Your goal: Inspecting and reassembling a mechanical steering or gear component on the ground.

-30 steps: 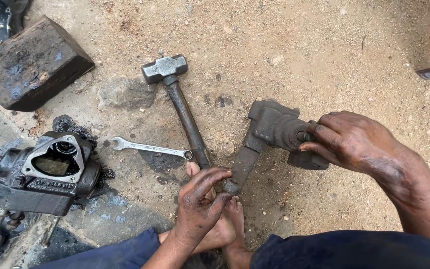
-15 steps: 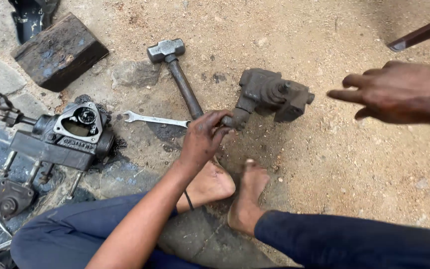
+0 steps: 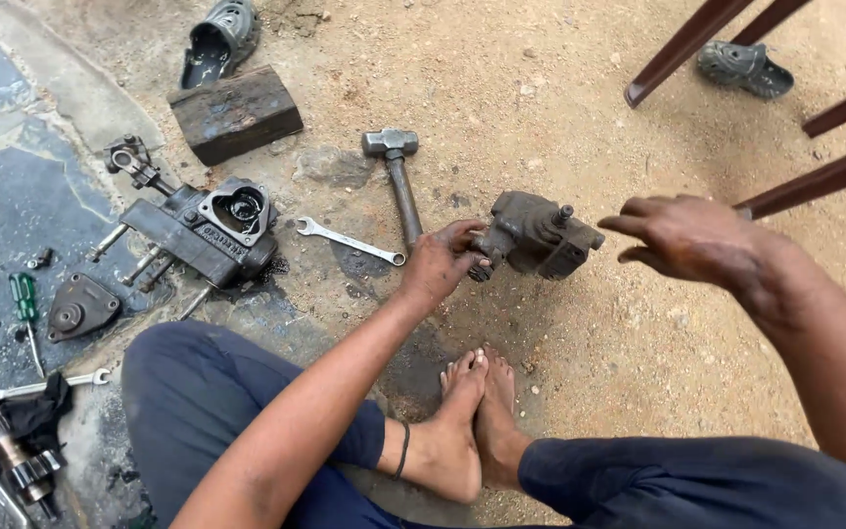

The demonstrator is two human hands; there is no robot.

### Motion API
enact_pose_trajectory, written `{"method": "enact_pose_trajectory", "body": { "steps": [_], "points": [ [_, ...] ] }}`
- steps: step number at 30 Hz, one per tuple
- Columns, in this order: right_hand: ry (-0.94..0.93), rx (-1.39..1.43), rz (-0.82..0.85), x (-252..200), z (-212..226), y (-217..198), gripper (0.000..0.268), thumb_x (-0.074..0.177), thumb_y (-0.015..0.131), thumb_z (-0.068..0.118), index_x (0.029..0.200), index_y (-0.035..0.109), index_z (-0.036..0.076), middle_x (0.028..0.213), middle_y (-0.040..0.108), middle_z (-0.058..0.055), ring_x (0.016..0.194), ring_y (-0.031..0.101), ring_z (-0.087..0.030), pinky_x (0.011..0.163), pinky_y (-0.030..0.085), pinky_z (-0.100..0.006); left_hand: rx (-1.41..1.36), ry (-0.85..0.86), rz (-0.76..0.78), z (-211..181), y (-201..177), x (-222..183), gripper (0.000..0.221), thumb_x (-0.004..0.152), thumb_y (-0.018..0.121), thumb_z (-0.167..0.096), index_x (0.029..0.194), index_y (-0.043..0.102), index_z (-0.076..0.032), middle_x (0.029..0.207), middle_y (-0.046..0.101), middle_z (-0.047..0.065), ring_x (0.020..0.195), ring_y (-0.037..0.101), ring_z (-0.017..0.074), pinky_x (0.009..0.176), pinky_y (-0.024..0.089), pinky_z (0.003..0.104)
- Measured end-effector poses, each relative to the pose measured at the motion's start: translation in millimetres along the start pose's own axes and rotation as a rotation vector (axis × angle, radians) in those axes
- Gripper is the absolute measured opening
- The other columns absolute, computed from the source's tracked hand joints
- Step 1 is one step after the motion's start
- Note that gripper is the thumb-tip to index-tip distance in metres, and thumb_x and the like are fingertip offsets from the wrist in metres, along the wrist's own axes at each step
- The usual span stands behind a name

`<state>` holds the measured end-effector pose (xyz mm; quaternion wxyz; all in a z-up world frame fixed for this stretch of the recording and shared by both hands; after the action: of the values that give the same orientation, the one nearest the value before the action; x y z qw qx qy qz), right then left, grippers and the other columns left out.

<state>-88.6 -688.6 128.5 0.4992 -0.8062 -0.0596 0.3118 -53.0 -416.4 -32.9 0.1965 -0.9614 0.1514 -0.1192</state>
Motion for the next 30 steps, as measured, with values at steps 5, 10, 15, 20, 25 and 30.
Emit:
{"method": "enact_pose_trajectory", "body": {
  "steps": [5,10,15,20,25,30],
  "points": [
    [0.024,-0.054,0.327,20,-8,-12,0.073,0.097,0.057,0.040,0.162,0.028,0.026,0.135,0.062,-0.007,0.108,0.070,-0.021,0.088,0.067,-0.031,-0.237,-0.058,0.002,19,13,5,0.037,0.089,0.076,-0.009,0.125,0.069,-0.010,0.115,0.078,0.008,0.106,0.077,0.0167,0.098,0.063,0.032],
    [-0.021,0.029,0.215,89,-49,34,0.072,0.097,0.060,0.035,0.159,0.031,0.016,0.132,0.064,-0.011,0.105,0.069,-0.026,0.086,0.067,-0.035,-0.183,-0.058,-0.076,5,14,-17,0.036,0.089,0.077,-0.008,0.124,0.070,-0.007,0.114,0.078,0.008,0.105,0.076,0.0174,0.094,0.062,0.031],
    [-0.223,0.131,0.095,115,-34,54,0.067,0.088,0.069,0.036,0.146,0.047,0.010,0.123,0.068,-0.013,0.103,0.072,-0.027,0.085,0.065,-0.037,-0.277,0.005,-0.062,-3,8,-20,0.036,0.089,0.076,-0.006,0.124,0.069,-0.004,0.115,0.077,0.010,0.108,0.076,0.0186,0.093,0.065,0.031],
    [-0.351,0.176,0.002,125,-35,51,0.056,0.089,0.069,0.040,0.130,0.059,0.003,0.110,0.072,-0.015,0.090,0.075,-0.027,0.075,0.068,-0.038,-0.199,-0.020,-0.025,-6,3,-15,0.036,0.086,0.080,-0.008,0.121,0.071,-0.005,0.110,0.079,0.011,0.102,0.078,0.0178,0.089,0.065,0.030],
    [-0.255,0.030,0.070,129,-23,37,0.041,0.099,0.058,0.046,0.102,0.069,0.006,0.087,0.073,-0.008,0.077,0.075,-0.018,0.065,0.067,-0.033,-0.355,0.010,-0.035,-5,3,-18,0.034,0.092,0.073,-0.005,0.126,0.068,-0.004,0.111,0.076,0.010,0.102,0.078,0.0165,0.086,0.068,0.029],
    [-0.254,-0.016,0.031,130,-21,41,0.042,0.100,0.058,0.045,0.095,0.070,0.005,0.082,0.072,-0.008,0.075,0.075,-0.019,0.066,0.067,-0.035,-0.374,0.011,-0.054,4,1,-17,0.034,0.094,0.073,-0.006,0.127,0.067,-0.005,0.113,0.076,0.010,0.103,0.078,0.0165,0.088,0.067,0.028]
  ]
}}
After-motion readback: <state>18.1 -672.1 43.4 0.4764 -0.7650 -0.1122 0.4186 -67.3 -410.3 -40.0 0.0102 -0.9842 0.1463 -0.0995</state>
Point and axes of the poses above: each hand's wrist, its own x-axis towards the middle knuckle, its own y-axis out of the palm, z = x × y, the point moved 4 cm from there along x, towards the middle knuckle
